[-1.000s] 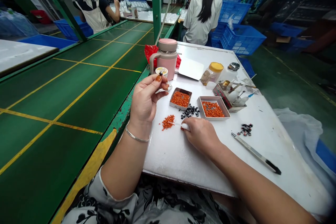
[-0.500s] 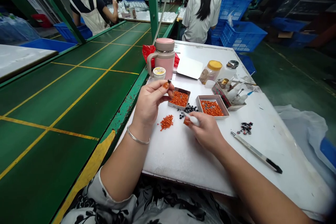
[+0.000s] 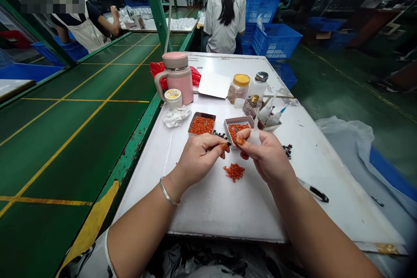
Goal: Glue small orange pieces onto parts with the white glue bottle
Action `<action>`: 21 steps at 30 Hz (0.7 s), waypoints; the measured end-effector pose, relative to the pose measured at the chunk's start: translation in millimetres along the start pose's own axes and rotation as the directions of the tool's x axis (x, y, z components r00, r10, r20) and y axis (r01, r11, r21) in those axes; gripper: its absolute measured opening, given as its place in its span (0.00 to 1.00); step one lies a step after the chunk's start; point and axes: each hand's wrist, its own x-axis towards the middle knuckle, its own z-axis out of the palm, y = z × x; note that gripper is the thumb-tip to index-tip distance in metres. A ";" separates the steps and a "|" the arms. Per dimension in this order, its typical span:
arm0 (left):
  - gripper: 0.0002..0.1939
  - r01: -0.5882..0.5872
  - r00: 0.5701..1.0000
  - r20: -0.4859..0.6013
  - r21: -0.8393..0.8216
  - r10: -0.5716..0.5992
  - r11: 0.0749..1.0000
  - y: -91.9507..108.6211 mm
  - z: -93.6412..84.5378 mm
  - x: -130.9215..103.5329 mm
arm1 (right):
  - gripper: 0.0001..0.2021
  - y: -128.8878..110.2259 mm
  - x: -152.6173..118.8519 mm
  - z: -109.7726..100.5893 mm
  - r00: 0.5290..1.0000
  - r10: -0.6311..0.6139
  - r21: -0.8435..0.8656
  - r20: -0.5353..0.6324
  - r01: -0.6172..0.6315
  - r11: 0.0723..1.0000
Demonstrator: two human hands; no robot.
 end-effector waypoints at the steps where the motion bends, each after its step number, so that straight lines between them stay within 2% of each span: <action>1: 0.10 -0.021 1.000 -0.002 0.039 0.021 0.999 0.4 0.1 0.3 | 0.09 0.1 -0.1 0.0 1.000 0.004 -0.010 0.004 -0.004 1.000; 6: 0.10 -0.112 0.993 -0.004 0.173 0.115 0.978 -1.4 2.2 -0.4 | 0.08 -0.6 0.3 -0.5 1.000 0.010 -0.057 0.010 -0.009 0.998; 11: 0.09 -0.173 0.984 -0.007 0.230 0.179 0.958 -2.8 3.7 -1.9 | 0.08 -0.4 -0.4 0.0 1.000 0.010 -0.096 0.022 -0.007 0.995; 21: 0.10 -0.170 0.984 0.005 0.270 0.175 0.948 -2.5 3.4 -1.9 | 0.08 0.8 0.1 1.3 1.000 -0.012 -0.153 0.022 0.015 0.988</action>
